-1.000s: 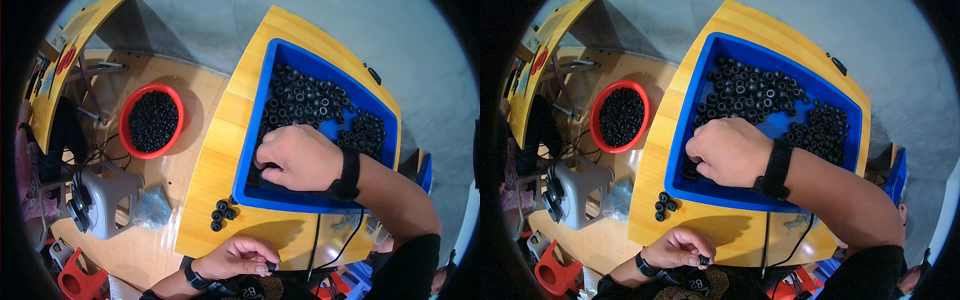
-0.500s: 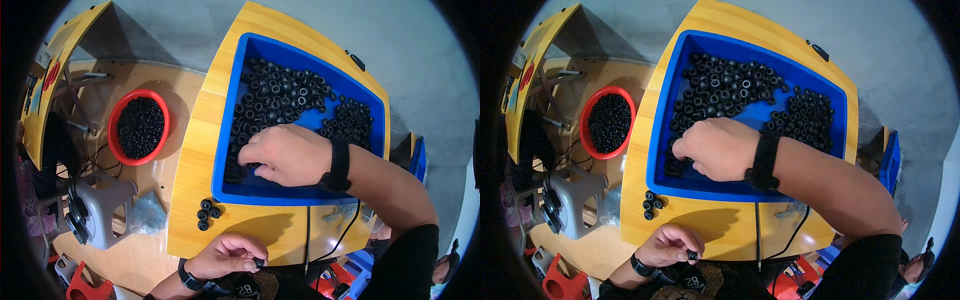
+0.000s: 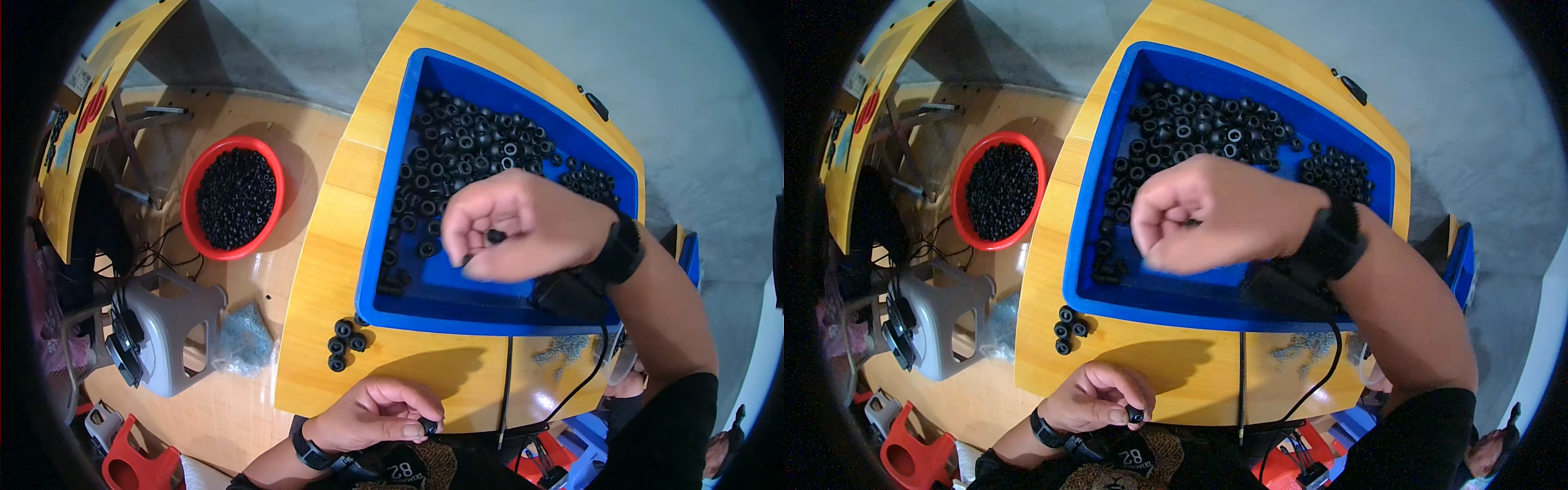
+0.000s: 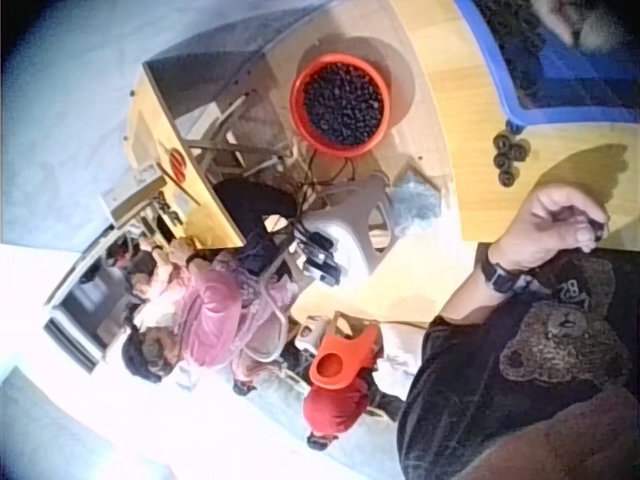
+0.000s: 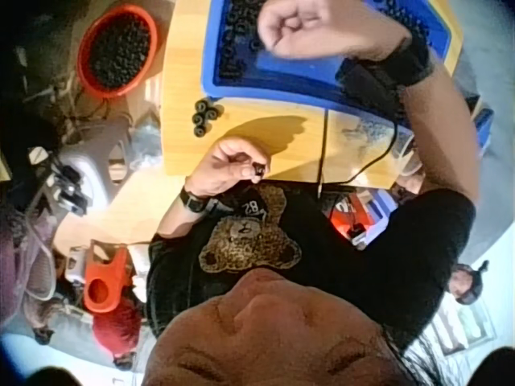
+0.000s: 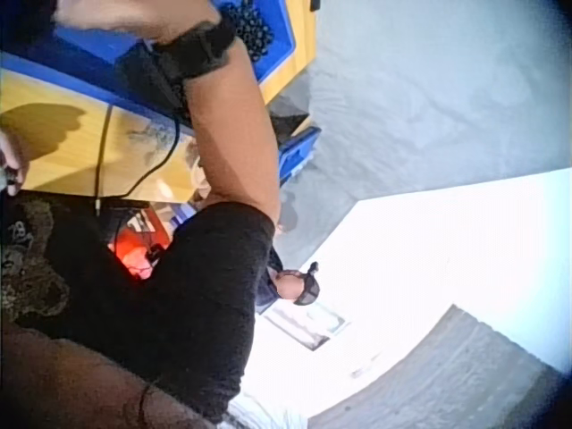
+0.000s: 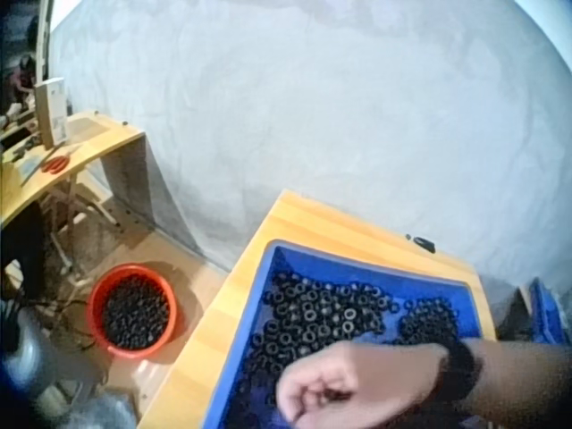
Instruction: The recorder is assembling small black plastic components by inserting metal pins or inserts into them while sitting at a table.
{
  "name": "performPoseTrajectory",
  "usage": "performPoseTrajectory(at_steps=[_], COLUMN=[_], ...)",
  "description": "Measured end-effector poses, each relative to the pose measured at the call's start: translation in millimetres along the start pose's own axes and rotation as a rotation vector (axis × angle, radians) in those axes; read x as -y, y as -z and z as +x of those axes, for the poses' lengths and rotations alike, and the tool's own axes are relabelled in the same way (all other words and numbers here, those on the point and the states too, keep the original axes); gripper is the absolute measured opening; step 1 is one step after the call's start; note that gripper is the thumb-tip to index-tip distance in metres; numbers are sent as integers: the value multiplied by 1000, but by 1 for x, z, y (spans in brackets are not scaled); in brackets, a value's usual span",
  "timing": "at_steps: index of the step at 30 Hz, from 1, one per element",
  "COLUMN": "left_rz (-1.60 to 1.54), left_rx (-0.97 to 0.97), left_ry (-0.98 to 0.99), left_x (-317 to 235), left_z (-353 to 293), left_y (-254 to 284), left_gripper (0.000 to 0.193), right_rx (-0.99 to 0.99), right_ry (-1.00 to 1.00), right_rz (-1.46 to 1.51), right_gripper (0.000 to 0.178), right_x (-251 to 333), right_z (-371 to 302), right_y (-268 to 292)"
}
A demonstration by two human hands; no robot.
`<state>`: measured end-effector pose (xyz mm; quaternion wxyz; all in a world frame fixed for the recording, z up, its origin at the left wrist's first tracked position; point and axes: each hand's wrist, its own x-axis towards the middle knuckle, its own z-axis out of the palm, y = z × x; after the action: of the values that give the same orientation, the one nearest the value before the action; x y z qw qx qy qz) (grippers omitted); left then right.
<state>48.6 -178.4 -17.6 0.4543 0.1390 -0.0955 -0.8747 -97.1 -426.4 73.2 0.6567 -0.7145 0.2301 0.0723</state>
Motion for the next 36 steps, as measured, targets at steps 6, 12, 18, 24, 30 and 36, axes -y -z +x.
performPoseTrajectory(at_steps=[6, 12, 18, 24, 30, 36], left_rz=[-81, -103, -88, -84, -85, 3], left_rx=[81, 93, 106, 98, 96, 2], left_ry=[50, 54, 67, 64, 68, 18], left_x=[4, 1, -1, -1, 0, 0], left_z=[-1, -2, -2, -2, -2, 0], left_y=[11, 8, 10, 8, 9, 2], left_gripper=[22, 23, 22, 22, 23, 18], right_rx=[-10, -89, -20, -25, -56, 23], right_ry=[-66, 153, 131, 141, 147, -224], right_rz=[-173, -759, -876, -949, -804, 186], right_gripper=[14, 13, 11, 12, 12, 3], right_x=[-6, -5, -5, -6, -10, 0], right_z=[1, 21, 30, 30, 27, 3], right_y=[-5, -36, -37, -39, -35, 14])
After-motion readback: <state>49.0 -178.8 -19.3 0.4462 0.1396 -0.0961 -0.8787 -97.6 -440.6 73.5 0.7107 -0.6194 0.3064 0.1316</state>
